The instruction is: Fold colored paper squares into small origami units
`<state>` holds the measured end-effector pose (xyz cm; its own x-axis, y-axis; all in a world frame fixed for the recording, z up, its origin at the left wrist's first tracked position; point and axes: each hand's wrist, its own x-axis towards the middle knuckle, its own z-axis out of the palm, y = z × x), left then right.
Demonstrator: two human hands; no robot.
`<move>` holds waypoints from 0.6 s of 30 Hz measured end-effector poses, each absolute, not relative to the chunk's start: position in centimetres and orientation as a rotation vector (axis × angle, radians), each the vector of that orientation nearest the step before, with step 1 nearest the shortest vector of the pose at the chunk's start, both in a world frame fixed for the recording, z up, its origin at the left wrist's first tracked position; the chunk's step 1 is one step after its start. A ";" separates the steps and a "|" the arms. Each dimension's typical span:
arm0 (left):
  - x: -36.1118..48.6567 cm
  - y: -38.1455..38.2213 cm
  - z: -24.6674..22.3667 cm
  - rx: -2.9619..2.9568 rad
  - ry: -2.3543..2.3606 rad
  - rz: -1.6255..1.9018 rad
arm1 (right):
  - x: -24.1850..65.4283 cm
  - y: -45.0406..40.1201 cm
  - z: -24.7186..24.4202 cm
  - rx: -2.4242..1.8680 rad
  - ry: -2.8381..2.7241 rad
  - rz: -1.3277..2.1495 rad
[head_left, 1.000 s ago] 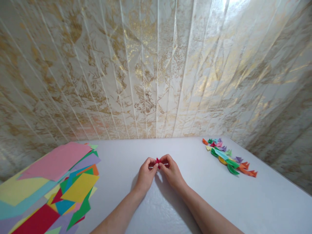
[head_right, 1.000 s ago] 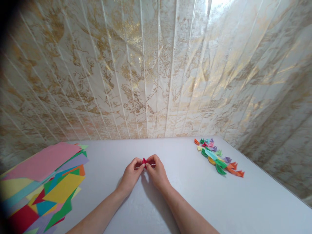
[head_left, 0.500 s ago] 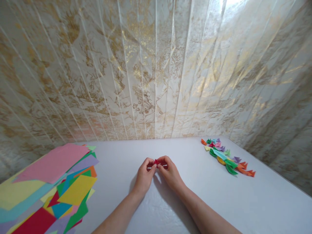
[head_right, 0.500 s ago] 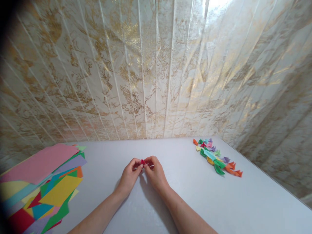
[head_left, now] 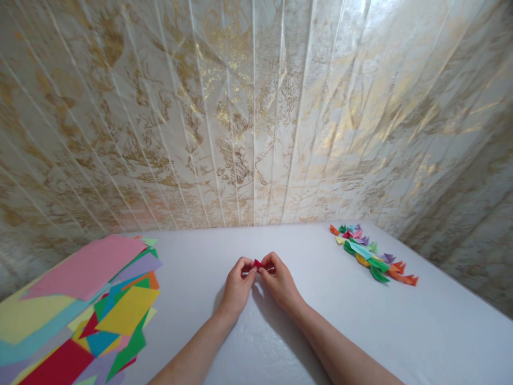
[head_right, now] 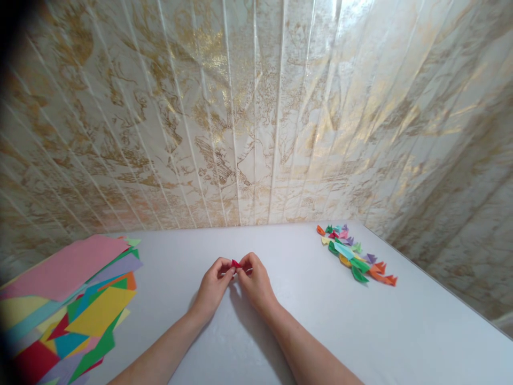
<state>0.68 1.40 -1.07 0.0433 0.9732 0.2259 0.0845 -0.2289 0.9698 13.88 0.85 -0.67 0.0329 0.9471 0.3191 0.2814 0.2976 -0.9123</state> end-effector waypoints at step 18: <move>0.8 0.3 -0.4 1.797 1.155 1.470 | 14.1 0.3 0.0 -1.065 -1.587 0.587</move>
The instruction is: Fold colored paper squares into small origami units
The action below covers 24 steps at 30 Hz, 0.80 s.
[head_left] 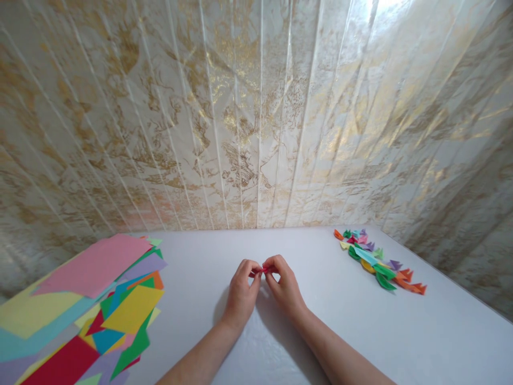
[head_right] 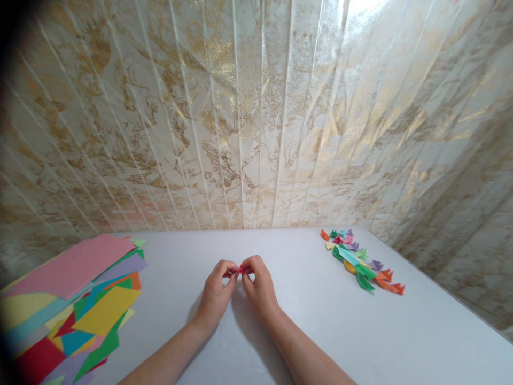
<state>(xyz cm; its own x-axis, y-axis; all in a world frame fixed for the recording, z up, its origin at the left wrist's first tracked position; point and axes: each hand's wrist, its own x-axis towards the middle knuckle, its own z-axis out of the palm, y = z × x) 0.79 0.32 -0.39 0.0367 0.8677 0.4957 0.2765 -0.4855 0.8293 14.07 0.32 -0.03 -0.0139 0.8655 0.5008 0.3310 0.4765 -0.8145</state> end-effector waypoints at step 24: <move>0.6 0.2 -0.2 1.876 1.140 1.501 | 14.0 0.1 0.0 -1.105 -1.570 0.559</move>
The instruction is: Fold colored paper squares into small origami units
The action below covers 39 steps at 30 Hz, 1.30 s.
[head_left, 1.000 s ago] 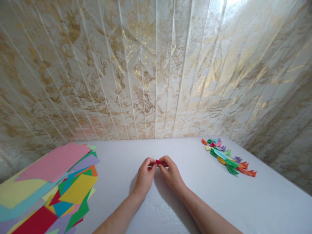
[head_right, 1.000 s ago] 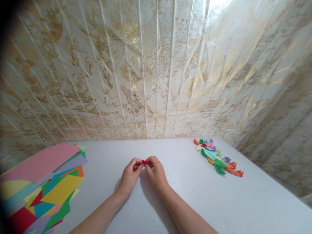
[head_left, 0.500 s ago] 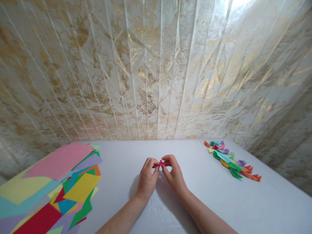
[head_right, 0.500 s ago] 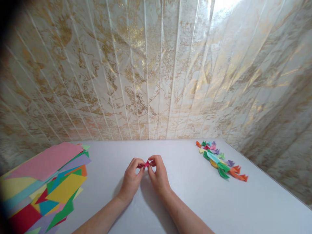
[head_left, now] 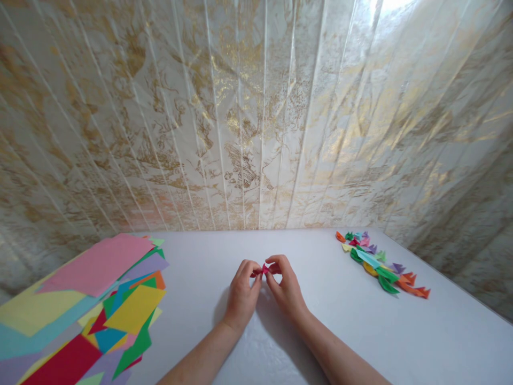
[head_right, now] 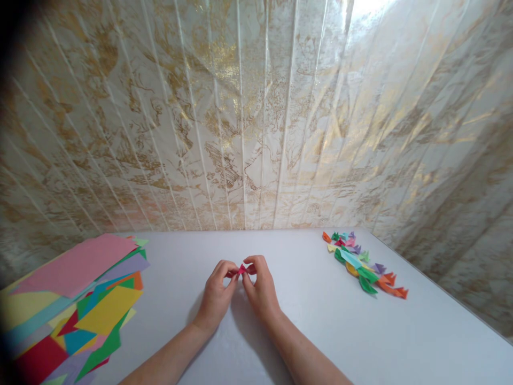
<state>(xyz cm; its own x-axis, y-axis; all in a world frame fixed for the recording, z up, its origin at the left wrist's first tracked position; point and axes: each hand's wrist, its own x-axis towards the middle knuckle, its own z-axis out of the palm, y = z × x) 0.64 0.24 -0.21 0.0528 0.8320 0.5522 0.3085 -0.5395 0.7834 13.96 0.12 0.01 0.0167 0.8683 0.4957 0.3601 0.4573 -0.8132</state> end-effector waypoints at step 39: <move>0.5 0.6 -0.9 1.877 1.177 1.450 | 14.1 0.5 -0.4 -1.094 -1.693 0.488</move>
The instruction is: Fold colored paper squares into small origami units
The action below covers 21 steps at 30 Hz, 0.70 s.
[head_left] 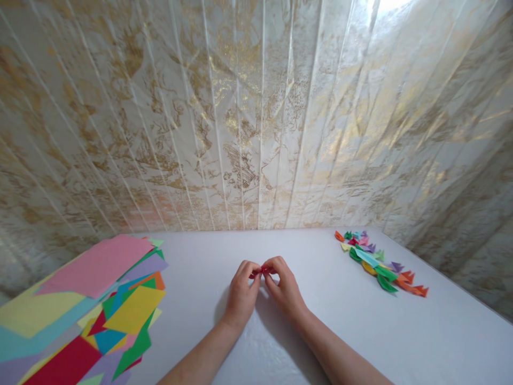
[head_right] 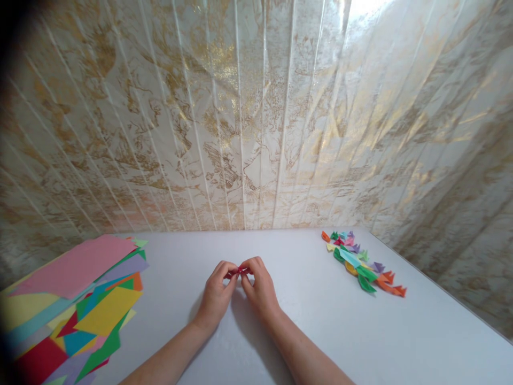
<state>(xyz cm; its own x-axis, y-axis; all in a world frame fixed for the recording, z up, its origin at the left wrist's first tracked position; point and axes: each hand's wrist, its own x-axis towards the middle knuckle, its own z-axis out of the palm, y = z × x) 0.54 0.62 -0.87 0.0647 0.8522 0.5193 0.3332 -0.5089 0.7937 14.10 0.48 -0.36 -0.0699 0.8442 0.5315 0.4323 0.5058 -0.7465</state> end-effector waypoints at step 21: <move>0.8 0.9 -0.8 1.520 1.119 1.336 | 14.3 0.6 0.2 -1.122 -1.509 0.862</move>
